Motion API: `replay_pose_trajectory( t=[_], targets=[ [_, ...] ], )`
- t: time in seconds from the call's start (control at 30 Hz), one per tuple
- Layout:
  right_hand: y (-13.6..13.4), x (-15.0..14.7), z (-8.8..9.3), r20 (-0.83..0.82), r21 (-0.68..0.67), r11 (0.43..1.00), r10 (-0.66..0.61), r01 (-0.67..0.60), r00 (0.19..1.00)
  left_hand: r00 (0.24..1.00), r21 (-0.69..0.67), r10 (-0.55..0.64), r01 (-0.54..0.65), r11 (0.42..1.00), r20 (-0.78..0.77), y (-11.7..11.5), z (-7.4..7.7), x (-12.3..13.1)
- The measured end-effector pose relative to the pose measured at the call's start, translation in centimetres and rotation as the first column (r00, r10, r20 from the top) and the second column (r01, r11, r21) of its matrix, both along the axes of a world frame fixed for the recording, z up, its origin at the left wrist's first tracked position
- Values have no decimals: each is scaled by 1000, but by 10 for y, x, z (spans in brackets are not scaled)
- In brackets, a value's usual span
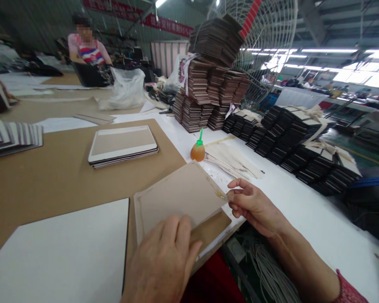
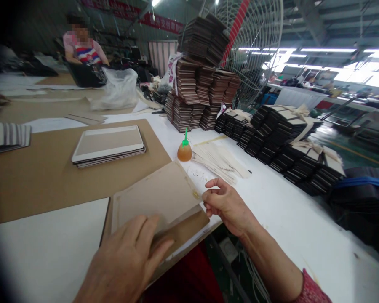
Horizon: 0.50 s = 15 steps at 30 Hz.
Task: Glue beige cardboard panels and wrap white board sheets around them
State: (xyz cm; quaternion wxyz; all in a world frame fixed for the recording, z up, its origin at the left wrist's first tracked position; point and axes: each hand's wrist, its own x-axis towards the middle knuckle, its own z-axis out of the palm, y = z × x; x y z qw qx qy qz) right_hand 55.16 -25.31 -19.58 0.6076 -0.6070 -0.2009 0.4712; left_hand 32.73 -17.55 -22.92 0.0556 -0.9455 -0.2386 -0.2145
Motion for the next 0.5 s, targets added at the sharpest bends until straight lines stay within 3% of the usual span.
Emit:
replay_pose_trajectory(
  t=[0.1, 0.23, 0.37, 0.5],
  targets=[
    [-4, -5, 7, 16, 62, 998, 22, -23, 1000, 996, 98, 41, -34, 995, -74, -1, 7, 19],
    [-5, -14, 17, 55, 156, 987, 20, -29, 998, 996, 221, 23, -2, 975, -91, 4, 13, 16],
    [-2, -26, 31, 102, 239, 971, -15, -10, 995, 998, 348, 63, -48, 936, -31, 20, 36, -3],
    [2, -31, 38, 218, 221, 970, 55, -104, 974, 961, 404, 231, -275, 873, 154, 48, 68, -42]
  ],
)
